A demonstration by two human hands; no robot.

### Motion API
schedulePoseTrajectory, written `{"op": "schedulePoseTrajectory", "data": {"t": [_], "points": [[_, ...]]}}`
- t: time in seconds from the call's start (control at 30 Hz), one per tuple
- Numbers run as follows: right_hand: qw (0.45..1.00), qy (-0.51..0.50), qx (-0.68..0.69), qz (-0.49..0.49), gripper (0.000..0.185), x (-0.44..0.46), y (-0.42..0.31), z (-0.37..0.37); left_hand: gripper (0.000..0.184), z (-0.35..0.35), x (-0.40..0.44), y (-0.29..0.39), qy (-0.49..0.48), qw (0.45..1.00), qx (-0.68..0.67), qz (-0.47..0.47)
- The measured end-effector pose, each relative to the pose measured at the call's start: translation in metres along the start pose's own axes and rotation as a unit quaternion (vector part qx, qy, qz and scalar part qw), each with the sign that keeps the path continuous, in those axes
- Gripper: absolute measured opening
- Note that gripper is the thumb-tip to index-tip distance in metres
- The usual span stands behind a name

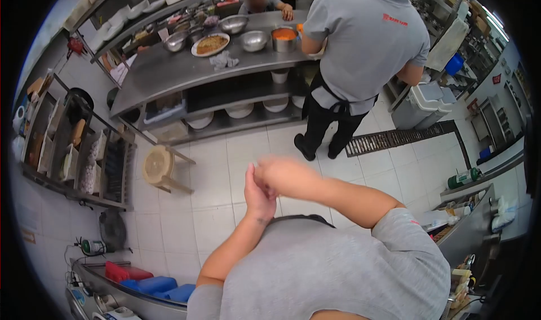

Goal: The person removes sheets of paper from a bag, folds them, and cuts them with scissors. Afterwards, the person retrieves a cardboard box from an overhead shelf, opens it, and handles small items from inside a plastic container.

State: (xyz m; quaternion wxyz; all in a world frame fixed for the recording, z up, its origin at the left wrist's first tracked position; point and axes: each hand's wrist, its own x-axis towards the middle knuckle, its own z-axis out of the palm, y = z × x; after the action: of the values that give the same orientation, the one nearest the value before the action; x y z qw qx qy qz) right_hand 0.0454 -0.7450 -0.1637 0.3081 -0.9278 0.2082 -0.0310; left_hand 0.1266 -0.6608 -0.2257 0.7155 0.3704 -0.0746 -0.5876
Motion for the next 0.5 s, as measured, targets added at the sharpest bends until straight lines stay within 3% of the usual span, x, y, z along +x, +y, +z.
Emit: {"op": "schedulePoseTrajectory", "data": {"t": [0.07,0.1,0.13,0.23,0.5], "points": [[0.976,0.132,-0.03,-0.17,0.008,-0.003,0.009,-0.008,0.042,0.021,-0.001,0.01,0.108,0.994,-0.025,-0.001],[0.976,0.106,0.178,-0.069,0.006,-0.009,0.0,-0.015,0.043,0.018,-0.001,0.012,0.071,0.997,-0.038,-0.003],[0.925,0.079,0.371,0.04,0.005,-0.011,-0.01,-0.023,0.044,0.013,-0.002,0.015,0.032,0.998,-0.051,0.0],[0.877,0.112,0.467,0.023,0.003,-0.016,0.0,-0.028,0.049,0.008,-0.006,0.02,-0.083,0.996,-0.031,-0.004],[0.83,0.102,0.544,0.064,0.015,-0.031,0.003,-0.017,0.048,0.008,-0.015,0.01,-0.078,0.996,-0.025,-0.023]]}}
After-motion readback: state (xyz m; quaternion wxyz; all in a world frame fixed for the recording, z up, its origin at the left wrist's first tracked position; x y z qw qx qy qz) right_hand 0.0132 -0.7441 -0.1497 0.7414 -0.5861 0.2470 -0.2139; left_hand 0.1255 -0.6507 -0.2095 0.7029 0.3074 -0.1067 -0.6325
